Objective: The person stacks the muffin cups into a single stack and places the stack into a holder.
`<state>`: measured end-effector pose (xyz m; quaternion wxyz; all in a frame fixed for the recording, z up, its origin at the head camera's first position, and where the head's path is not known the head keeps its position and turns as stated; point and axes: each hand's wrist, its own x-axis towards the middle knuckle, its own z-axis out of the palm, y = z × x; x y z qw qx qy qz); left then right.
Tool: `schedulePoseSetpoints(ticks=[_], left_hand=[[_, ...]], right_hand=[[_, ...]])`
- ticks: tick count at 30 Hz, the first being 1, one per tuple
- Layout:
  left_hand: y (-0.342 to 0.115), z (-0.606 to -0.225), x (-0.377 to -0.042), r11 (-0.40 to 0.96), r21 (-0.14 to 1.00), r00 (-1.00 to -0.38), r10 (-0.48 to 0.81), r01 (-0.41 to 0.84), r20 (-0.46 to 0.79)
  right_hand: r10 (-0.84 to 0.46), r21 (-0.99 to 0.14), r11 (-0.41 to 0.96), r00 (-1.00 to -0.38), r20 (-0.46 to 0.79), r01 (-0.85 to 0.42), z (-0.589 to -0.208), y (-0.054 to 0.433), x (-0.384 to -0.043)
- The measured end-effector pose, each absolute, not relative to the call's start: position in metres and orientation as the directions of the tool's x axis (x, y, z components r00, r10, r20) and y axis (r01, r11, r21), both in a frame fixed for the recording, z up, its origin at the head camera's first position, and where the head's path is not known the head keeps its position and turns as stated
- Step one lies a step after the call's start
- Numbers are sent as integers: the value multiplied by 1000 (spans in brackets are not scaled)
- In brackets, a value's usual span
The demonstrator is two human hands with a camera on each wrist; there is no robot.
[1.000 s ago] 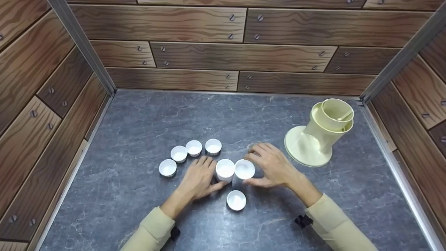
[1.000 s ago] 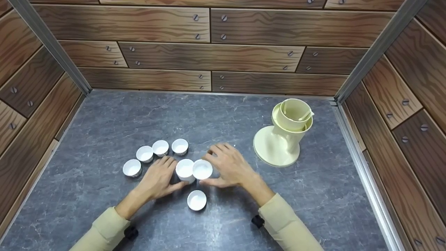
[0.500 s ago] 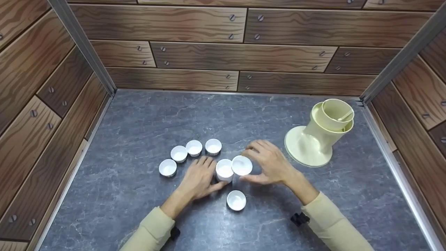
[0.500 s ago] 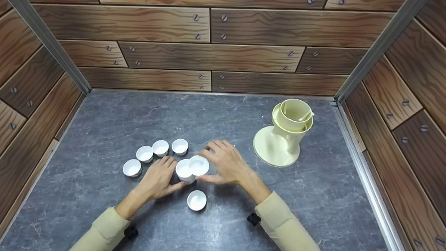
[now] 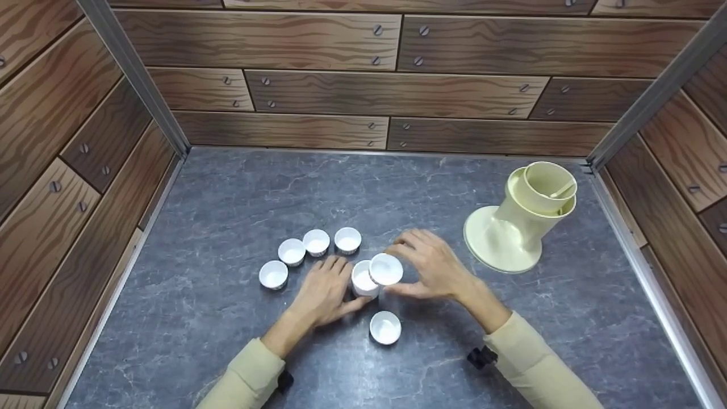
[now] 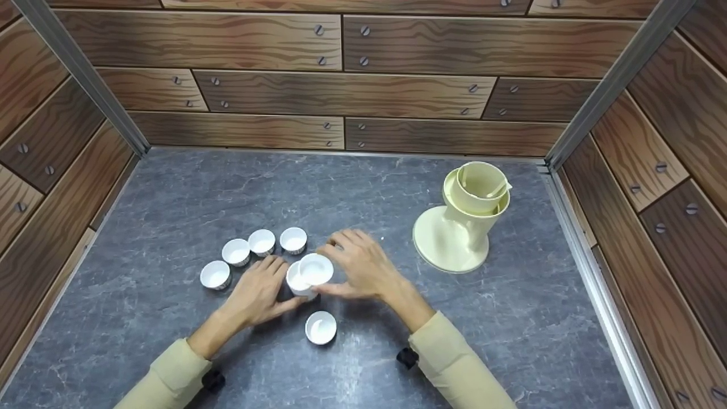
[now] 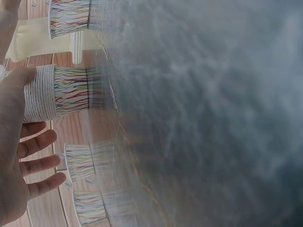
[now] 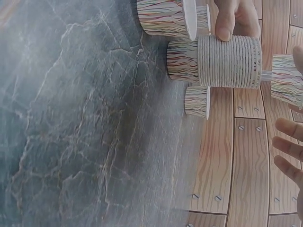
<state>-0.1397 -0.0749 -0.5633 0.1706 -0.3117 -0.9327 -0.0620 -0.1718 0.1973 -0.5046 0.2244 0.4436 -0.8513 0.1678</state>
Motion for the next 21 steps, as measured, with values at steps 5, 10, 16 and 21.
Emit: schedulePoseSetpoints(ticks=[5, 10, 16, 21], left_hand=[[-75, -564, -140, 798, 5, -746, 562, 603, 356], [-74, -563, -139, 801, 20, -757, 557, 598, 342], [-74, -563, -139, 804, 23, -763, 554, 594, 334], [-74, -563, -139, 805, 14, -758, 553, 593, 345]], right_hand=[[-682, -81, 551, -505, 529, -830, -507, 194, -173], [-689, -78, 538, -492, 533, -839, -508, 190, -174], [-695, -70, 533, -484, 531, -843, -510, 186, -176], [-699, -60, 532, -478, 532, -845, -510, 184, -177]])
